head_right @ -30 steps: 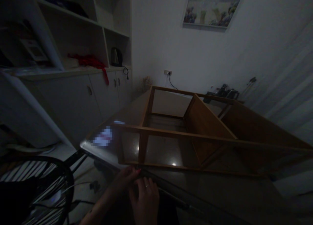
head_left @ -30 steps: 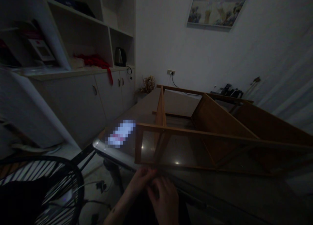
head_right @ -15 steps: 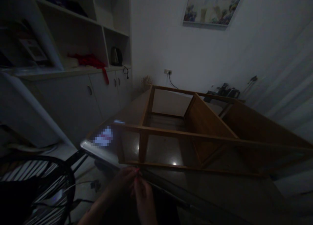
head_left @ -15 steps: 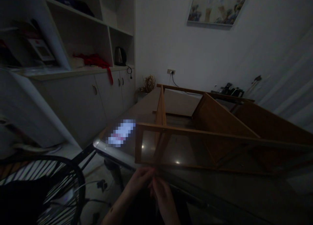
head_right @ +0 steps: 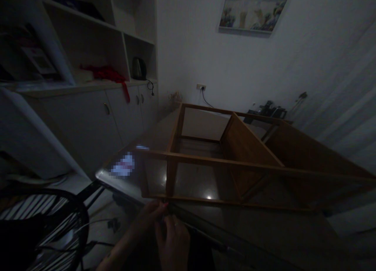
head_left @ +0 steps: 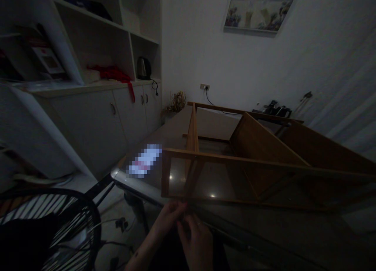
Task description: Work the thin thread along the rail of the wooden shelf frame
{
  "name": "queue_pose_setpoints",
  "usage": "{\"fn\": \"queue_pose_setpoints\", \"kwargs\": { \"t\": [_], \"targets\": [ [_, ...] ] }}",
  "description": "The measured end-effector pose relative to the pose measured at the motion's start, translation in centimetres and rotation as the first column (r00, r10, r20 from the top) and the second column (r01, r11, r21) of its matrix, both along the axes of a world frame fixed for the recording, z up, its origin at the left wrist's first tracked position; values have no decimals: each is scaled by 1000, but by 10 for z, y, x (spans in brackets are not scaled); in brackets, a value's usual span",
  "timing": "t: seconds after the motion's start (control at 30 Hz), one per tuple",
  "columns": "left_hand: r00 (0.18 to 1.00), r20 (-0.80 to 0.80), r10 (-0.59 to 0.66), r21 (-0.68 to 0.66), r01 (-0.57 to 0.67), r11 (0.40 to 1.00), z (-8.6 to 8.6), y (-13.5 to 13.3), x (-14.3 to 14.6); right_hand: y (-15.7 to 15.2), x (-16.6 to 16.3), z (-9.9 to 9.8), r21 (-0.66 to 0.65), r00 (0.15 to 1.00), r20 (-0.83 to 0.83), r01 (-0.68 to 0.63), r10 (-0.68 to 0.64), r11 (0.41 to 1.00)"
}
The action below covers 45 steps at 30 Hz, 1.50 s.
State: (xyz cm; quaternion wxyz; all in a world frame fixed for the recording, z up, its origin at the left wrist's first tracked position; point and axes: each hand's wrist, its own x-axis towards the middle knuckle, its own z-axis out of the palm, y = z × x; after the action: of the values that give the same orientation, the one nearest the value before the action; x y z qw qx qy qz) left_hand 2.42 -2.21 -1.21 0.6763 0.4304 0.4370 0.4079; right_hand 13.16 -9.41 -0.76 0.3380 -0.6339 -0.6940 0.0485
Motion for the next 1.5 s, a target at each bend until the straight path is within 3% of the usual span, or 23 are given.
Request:
{"fn": "queue_pose_setpoints", "kwargs": {
  "t": [0.3, 0.47, 0.53, 0.6, 0.67, 0.77, 0.87, 0.93, 1.03, 1.1, 1.17, 1.27, 1.5],
  "targets": [
    [999, -38, -27, 35, 29, 999, 1, 2, 0, 0, 0, 6, 107, 998, 58, 28, -34, 994],
    [1000, -21, 3, 27, -2, 1000, 3, 1, 1, 1, 1, 9, 98, 998, 55, 29, -35, 995],
    [1000, -11, 4, 28, -4, 1000, 4, 2, 1, 1, 0, 10, 76, 1000, 8, 8, -8, 997],
    [1000, 7, -10, 31, 10, 999, 4, 2, 0, 1, -1, 11, 19, 989, -146, -24, 26, 1000],
    [998, 27, -49, 18, 48, 999, 3, 1, 0, 1, -2, 10, -82, 924, -382, -60, 24, 995],
    [988, 91, -125, -30, 129, 991, -3, -1, 1, 2, -3, 5, -239, 740, -667, -107, -84, 965],
    [978, 152, -142, -67, 154, 986, -7, -4, 2, 6, -3, 0, -294, 622, -774, -185, -120, 938],
    [983, 151, -107, -78, 120, 990, -7, -4, 3, 6, -2, 0, -263, 609, -789, -215, -82, 940],
    [991, 126, -41, -69, 50, 996, -1, -3, 3, 4, 0, 4, -178, 740, -672, -148, -10, 973],
    [995, 96, -15, -44, 19, 999, 3, -2, 2, 1, 1, 7, -117, 876, -481, -97, 29, 988],
    [998, 58, 3, -20, -2, 1000, 7, -2, 2, 0, 1, 8, -51, 958, -282, -62, 45, 997],
    [1000, 22, 22, -6, -22, 1000, 6, -1, 3, 0, 0, 8, 12, 992, -116, -44, 45, 999],
    [999, 29, 26, -11, -26, 1000, -1, 0, 3, 1, -1, 13, 6, 997, -39, -60, 60, 998]
  ]
}}
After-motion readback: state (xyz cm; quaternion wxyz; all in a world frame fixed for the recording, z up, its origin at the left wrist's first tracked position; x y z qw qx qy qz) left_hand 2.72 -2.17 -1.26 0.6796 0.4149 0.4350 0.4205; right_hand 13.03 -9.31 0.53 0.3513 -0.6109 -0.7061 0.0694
